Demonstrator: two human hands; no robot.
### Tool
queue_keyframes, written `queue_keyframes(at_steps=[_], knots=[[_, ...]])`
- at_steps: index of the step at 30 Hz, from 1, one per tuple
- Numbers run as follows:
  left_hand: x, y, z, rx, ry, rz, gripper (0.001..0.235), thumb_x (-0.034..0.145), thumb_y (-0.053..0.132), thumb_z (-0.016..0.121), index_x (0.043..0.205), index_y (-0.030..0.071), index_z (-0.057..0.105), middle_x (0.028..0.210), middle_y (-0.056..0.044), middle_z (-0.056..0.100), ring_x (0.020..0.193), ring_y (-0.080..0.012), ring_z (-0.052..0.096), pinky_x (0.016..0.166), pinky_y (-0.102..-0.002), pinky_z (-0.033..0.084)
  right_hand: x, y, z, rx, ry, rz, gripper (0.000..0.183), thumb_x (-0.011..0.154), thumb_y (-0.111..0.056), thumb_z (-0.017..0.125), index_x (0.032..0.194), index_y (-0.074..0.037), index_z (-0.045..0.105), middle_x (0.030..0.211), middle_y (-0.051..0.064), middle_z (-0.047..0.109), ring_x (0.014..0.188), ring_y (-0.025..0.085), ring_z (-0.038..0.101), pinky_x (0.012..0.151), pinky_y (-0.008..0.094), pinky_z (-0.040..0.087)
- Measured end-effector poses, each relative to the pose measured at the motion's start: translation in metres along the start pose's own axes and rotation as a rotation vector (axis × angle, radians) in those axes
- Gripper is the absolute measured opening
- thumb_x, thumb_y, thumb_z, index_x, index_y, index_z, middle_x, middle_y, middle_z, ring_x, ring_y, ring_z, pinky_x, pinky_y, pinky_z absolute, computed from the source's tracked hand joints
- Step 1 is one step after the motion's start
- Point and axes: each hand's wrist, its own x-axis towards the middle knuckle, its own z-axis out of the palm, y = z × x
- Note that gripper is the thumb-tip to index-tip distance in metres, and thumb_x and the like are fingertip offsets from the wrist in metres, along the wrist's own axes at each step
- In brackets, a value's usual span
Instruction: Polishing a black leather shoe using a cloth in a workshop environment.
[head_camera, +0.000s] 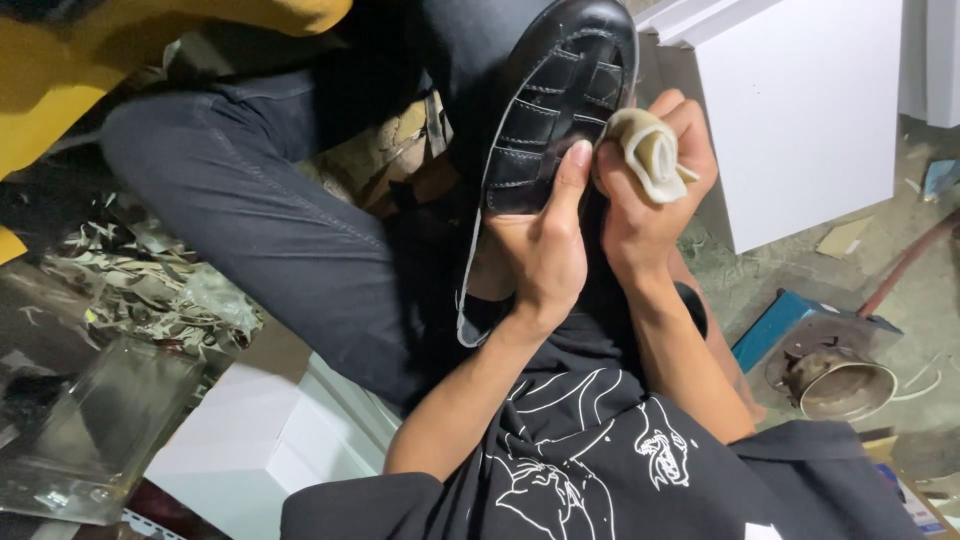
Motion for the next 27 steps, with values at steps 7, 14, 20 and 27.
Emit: queue_keyframes(at_steps=[7, 14, 20, 27], knots=[[0.001, 0.007, -0.004, 0.118, 0.031, 0.002, 0.015, 0.092, 0.01, 0.074, 0.105, 0.002, 0.075, 0.11, -0.012, 0.076, 0.105, -0.0189, 0.073, 0.103, -0.035, 0.06, -0.01, -0.001, 0.0, -0.201, -0.012, -0.087, 0.035, 0.093, -0.006, 0.071, 0.082, -0.011, 0.038, 0.083, 0.001, 0.037, 0.073, 0.013, 0.03, 0.07, 0.031, 0.026], [0.003, 0.003, -0.003, 0.102, 0.082, -0.021, 0.021, 0.089, 0.009, 0.076, 0.107, 0.001, 0.075, 0.113, -0.013, 0.076, 0.105, -0.0201, 0.073, 0.102, -0.036, 0.06, -0.007, -0.008, 0.003, -0.276, -0.04, -0.127, 0.04, 0.096, -0.009, 0.07, 0.08, -0.011, 0.033, 0.084, 0.001, 0.034, 0.074, 0.014, 0.029, 0.069, 0.033, 0.025], [0.002, 0.001, -0.002, 0.045, 0.064, -0.034, 0.022, 0.09, 0.008, 0.075, 0.11, 0.0, 0.074, 0.116, -0.014, 0.075, 0.108, -0.0209, 0.072, 0.105, -0.036, 0.06, 0.0, 0.0, 0.006, -0.175, 0.041, -0.092, 0.038, 0.095, 0.001, 0.068, 0.08, -0.012, 0.035, 0.079, 0.001, 0.038, 0.069, 0.012, 0.03, 0.066, 0.03, 0.027], [0.004, 0.0, -0.003, 0.04, 0.068, -0.017, 0.018, 0.091, 0.008, 0.075, 0.107, 0.001, 0.074, 0.11, -0.012, 0.076, 0.102, -0.0184, 0.073, 0.1, -0.034, 0.061, -0.003, 0.002, 0.01, -0.096, 0.048, -0.087, 0.036, 0.096, -0.002, 0.068, 0.081, -0.014, 0.038, 0.078, 0.0, 0.039, 0.069, 0.012, 0.031, 0.066, 0.03, 0.028]])
